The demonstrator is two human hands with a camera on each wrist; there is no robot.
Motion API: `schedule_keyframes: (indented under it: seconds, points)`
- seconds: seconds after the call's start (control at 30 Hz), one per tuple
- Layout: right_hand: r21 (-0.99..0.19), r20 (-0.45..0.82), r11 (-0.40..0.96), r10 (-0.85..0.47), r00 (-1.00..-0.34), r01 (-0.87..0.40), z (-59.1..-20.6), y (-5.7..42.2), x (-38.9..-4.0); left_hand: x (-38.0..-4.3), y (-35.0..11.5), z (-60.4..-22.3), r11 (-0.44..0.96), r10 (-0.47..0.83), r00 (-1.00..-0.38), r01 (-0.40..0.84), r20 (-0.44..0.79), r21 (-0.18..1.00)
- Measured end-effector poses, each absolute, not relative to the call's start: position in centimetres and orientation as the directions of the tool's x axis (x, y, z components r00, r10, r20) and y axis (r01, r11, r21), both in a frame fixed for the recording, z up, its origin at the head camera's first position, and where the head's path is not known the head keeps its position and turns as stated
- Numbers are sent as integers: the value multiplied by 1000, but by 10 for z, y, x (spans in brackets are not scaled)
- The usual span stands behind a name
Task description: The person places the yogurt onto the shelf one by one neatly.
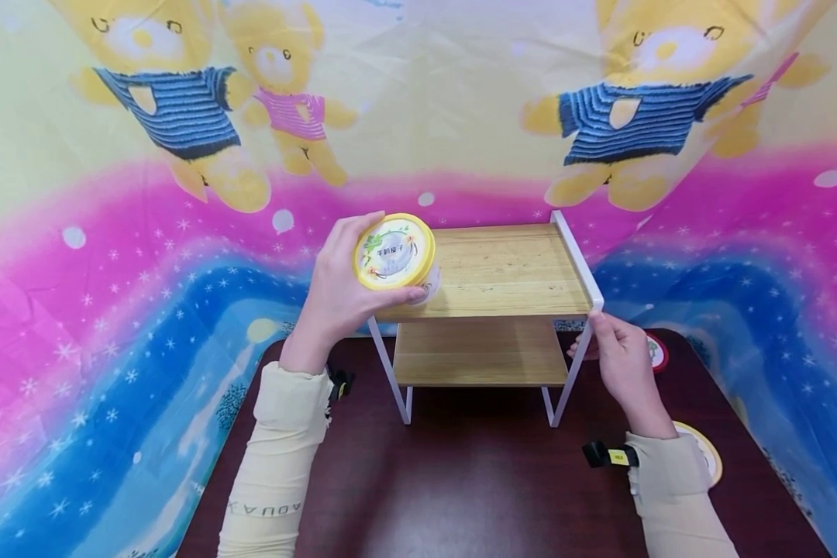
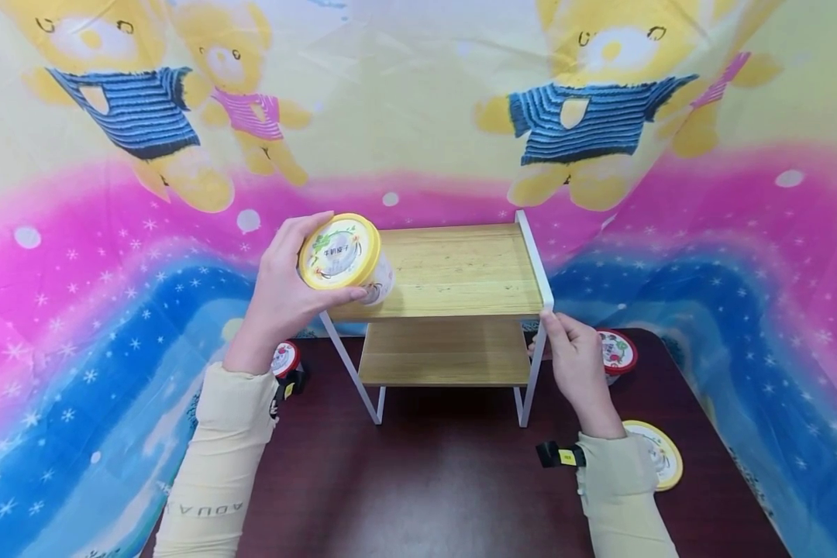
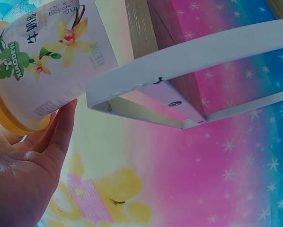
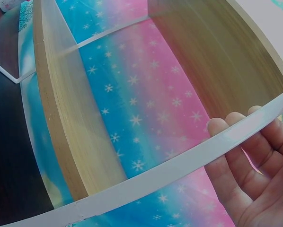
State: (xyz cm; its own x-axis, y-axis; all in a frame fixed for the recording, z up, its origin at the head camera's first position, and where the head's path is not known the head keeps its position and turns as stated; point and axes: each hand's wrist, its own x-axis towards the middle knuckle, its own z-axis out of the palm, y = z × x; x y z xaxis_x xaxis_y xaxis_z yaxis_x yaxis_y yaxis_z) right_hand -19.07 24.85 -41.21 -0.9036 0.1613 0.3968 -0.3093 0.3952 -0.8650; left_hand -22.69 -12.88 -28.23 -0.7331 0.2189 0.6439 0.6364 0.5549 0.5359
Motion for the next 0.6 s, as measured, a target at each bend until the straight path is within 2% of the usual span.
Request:
schedule_keyframes:
  seconds: [0.17, 0.6]
  points:
    - [-865, 386, 405, 163, -908, -296, -412, 248, -190, -228, -126, -282, 569, 208, -757, 609, 620, 553]
    - [-872, 382, 389, 158, -911, -299, -410, 248, -189, -234, -117, -284, 543, 202, -772, 601, 603, 587]
